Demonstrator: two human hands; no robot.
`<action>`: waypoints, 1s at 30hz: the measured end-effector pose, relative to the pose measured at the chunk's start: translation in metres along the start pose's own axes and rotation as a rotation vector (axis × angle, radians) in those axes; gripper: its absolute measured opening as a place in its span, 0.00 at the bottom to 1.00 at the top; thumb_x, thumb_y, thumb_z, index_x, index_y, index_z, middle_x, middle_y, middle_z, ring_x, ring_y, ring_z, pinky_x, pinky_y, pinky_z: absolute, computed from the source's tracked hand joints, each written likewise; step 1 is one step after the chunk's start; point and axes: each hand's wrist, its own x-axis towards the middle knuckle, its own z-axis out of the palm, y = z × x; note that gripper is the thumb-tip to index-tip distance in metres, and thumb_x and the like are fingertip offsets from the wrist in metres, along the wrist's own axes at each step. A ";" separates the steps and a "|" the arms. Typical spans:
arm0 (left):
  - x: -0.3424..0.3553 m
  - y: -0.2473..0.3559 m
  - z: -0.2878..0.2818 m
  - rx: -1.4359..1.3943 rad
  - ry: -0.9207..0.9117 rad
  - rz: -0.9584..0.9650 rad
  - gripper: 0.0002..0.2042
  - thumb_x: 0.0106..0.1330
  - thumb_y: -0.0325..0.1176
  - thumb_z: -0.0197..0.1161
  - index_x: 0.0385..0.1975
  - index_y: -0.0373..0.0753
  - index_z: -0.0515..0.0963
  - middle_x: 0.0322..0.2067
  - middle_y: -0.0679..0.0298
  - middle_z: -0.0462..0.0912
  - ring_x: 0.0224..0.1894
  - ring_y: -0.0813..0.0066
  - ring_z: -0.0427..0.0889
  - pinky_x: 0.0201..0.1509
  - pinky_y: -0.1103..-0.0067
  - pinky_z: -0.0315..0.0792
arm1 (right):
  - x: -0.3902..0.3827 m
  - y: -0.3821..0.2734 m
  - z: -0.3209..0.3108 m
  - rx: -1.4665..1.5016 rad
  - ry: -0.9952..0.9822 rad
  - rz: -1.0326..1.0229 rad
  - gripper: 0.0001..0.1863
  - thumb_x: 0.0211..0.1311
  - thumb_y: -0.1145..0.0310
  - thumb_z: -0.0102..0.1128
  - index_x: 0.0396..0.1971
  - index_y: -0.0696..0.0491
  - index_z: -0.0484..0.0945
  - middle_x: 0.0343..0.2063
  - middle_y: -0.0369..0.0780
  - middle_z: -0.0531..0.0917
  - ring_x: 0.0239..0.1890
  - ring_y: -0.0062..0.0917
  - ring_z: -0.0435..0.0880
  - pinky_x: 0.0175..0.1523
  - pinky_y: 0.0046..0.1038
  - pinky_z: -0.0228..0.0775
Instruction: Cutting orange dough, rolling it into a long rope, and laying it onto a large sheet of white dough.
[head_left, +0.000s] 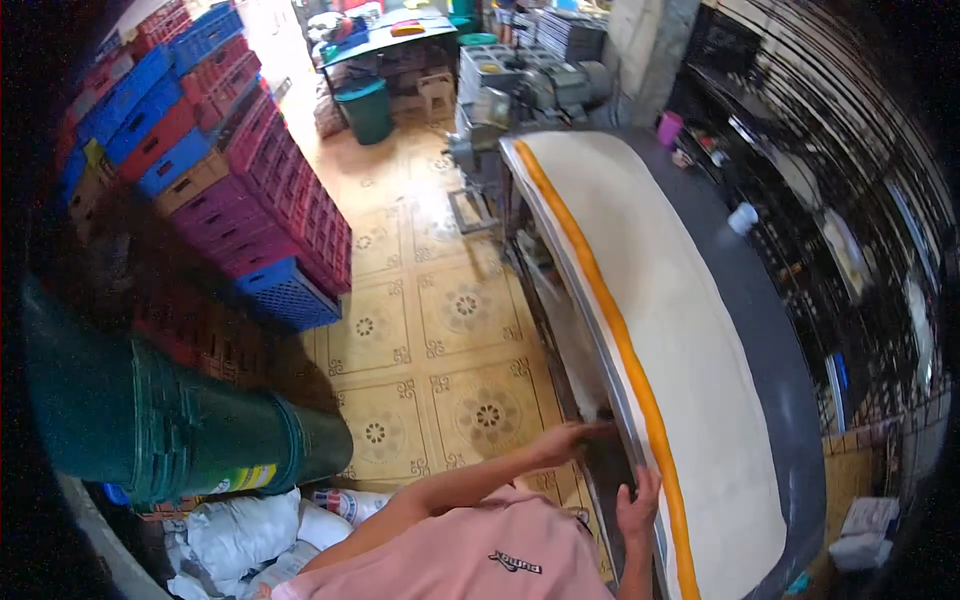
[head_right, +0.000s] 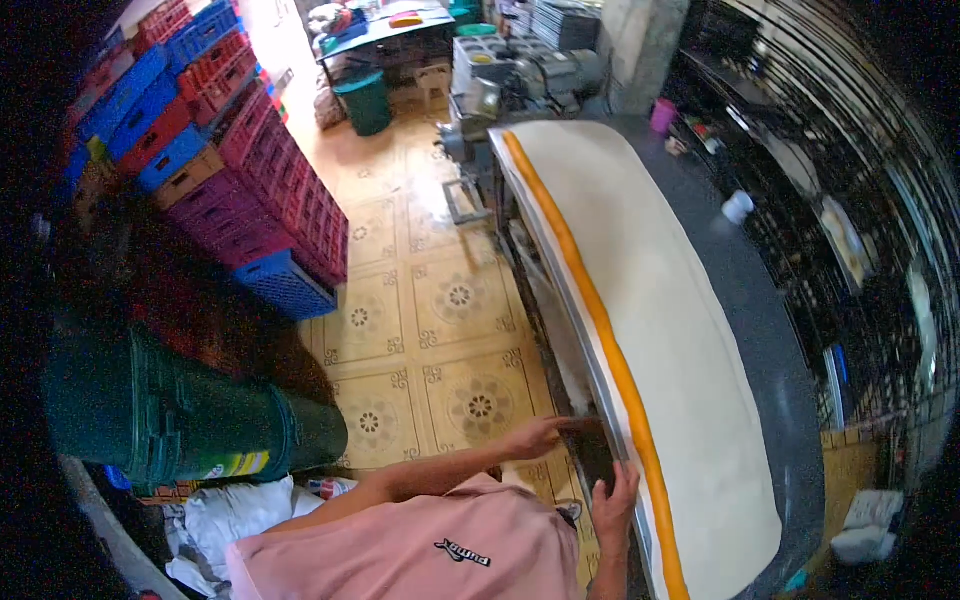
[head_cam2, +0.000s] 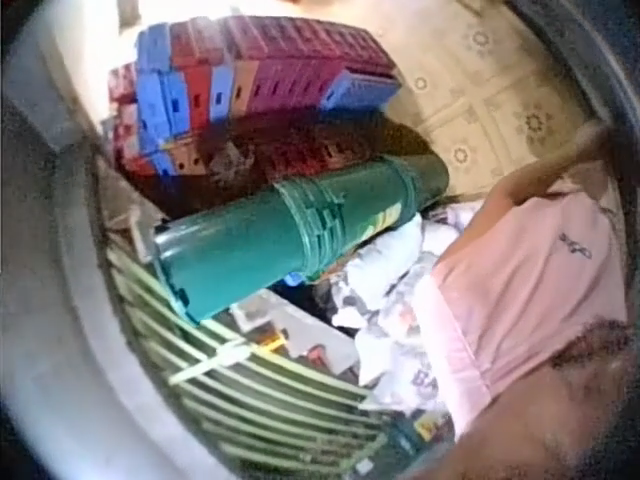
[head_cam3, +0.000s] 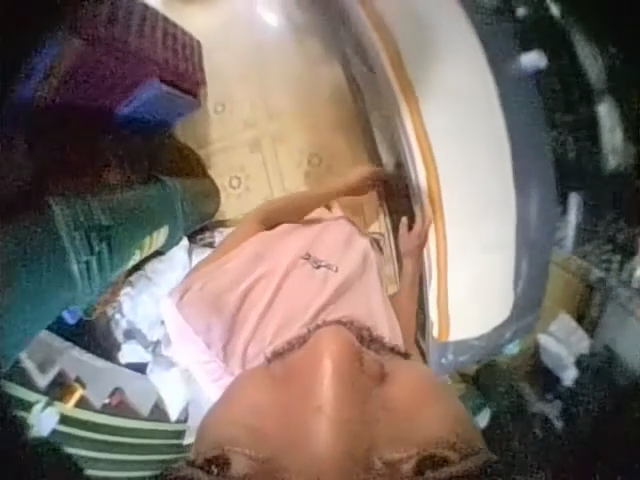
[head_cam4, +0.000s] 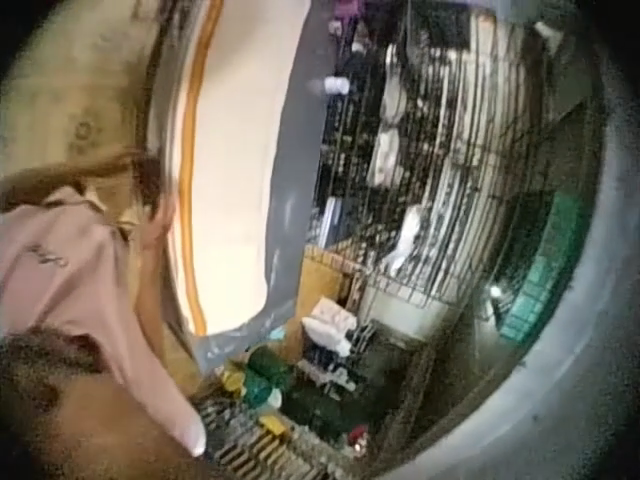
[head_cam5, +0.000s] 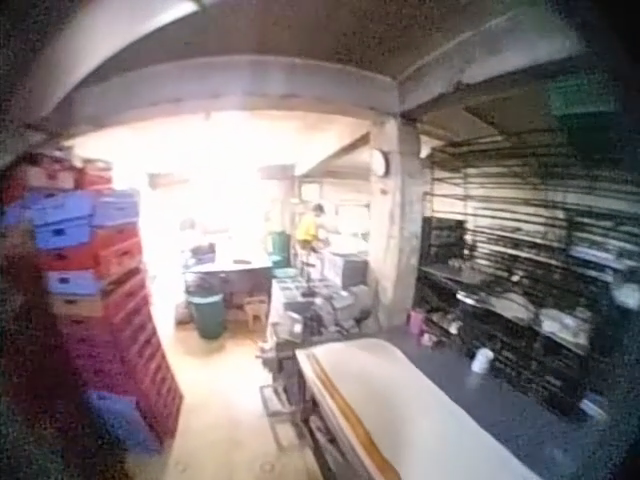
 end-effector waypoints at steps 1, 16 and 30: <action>-0.017 -0.050 -0.022 0.213 -0.072 -0.150 0.28 0.70 0.38 0.66 0.70 0.37 0.74 0.56 0.47 0.86 0.64 0.44 0.81 0.71 0.58 0.74 | 0.013 -0.011 0.017 -0.019 -0.042 -0.023 0.29 0.66 0.70 0.67 0.66 0.61 0.76 0.68 0.56 0.73 0.71 0.51 0.74 0.74 0.45 0.69; -0.304 -0.349 -0.114 -0.292 0.857 -1.071 0.18 0.66 0.39 0.62 0.44 0.30 0.87 0.38 0.47 0.91 0.43 0.52 0.90 0.48 0.60 0.81 | 0.323 -0.130 0.249 0.031 -0.616 -0.382 0.29 0.66 0.59 0.68 0.62 0.60 0.80 0.59 0.56 0.82 0.65 0.52 0.80 0.70 0.44 0.73; -0.162 -0.394 -0.313 -0.718 0.956 -1.285 0.21 0.72 0.40 0.59 0.57 0.32 0.85 0.46 0.48 0.92 0.50 0.51 0.90 0.52 0.63 0.81 | 0.675 -0.455 0.467 -0.304 -1.057 -0.739 0.31 0.68 0.56 0.64 0.65 0.58 0.78 0.56 0.56 0.85 0.61 0.52 0.83 0.67 0.46 0.76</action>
